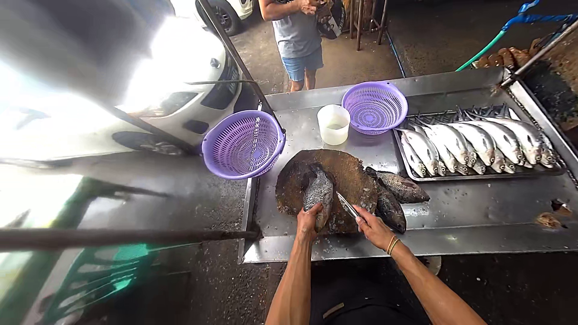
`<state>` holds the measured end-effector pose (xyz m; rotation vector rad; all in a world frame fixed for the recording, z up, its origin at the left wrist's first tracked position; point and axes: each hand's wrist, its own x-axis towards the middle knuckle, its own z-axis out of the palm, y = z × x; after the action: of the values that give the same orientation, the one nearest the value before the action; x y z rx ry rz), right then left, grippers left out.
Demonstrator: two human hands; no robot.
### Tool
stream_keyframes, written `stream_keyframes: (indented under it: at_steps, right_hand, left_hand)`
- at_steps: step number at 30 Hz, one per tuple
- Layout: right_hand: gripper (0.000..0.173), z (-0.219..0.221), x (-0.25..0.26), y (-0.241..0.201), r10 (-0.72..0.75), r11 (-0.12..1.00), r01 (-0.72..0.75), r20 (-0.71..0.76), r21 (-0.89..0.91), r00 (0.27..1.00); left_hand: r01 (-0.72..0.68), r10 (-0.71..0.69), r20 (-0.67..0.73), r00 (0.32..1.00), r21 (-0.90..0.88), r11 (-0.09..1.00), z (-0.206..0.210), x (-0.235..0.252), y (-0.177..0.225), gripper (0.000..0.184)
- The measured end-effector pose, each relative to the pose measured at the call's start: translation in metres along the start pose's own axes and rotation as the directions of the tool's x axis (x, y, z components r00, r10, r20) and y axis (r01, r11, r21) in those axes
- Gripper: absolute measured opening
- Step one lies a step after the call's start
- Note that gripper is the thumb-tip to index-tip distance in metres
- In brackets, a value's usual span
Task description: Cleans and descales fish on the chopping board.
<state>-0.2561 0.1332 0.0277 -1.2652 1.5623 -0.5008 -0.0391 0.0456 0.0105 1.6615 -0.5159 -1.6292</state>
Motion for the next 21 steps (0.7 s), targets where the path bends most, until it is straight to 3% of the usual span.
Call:
stream_keyframes:
  at_steps: [4,7,10,12,14,16,18,21]
  right_hand:
    - [0.05,0.003,0.041,-0.026,-0.035,0.999,0.027,-0.208,-0.041,0.977]
    - [0.049,0.041,0.014,-0.031,-0.059,0.993,0.048,-0.106,-0.106,0.993]
    - [0.048,0.025,-0.007,-0.033,-0.023,0.978,0.032,0.049,-0.204,0.999]
    - [0.047,0.019,0.007,-0.035,0.02,0.989,-0.03,-0.074,-0.144,0.997]
    - [0.048,0.048,0.008,-0.038,0.037,0.996,-0.051,-0.186,-0.073,0.982]
    - [0.048,0.066,-0.015,-0.045,0.006,0.996,-0.019,-0.139,-0.088,0.99]
    - [0.047,0.045,-0.02,-0.047,0.015,0.986,-0.022,-0.038,-0.163,0.999]
    - [0.048,0.046,0.005,-0.047,0.075,0.995,-0.088,-0.245,-0.044,0.967]
  left_hand:
    - [0.131,-0.121,0.096,0.988,-0.1,0.986,-0.013,-0.017,-0.002,0.026]
    - [0.181,-0.173,0.099,0.98,-0.08,0.98,-0.023,-0.007,-0.005,0.02]
    - [0.2,-0.197,0.148,0.969,-0.004,0.98,-0.042,-0.001,-0.006,0.022]
    - [0.222,-0.222,0.2,0.954,0.018,0.975,-0.046,0.0,-0.003,0.022]
    - [0.245,-0.237,0.226,0.945,-0.006,0.969,-0.045,0.001,0.001,0.021]
    - [0.235,-0.229,0.223,0.948,-0.003,0.972,-0.051,0.008,0.01,0.019]
    - [0.22,-0.225,0.262,0.938,0.049,0.974,-0.059,0.013,0.016,0.018]
    - [0.228,-0.24,0.321,0.916,0.076,0.971,-0.056,0.014,0.018,0.018]
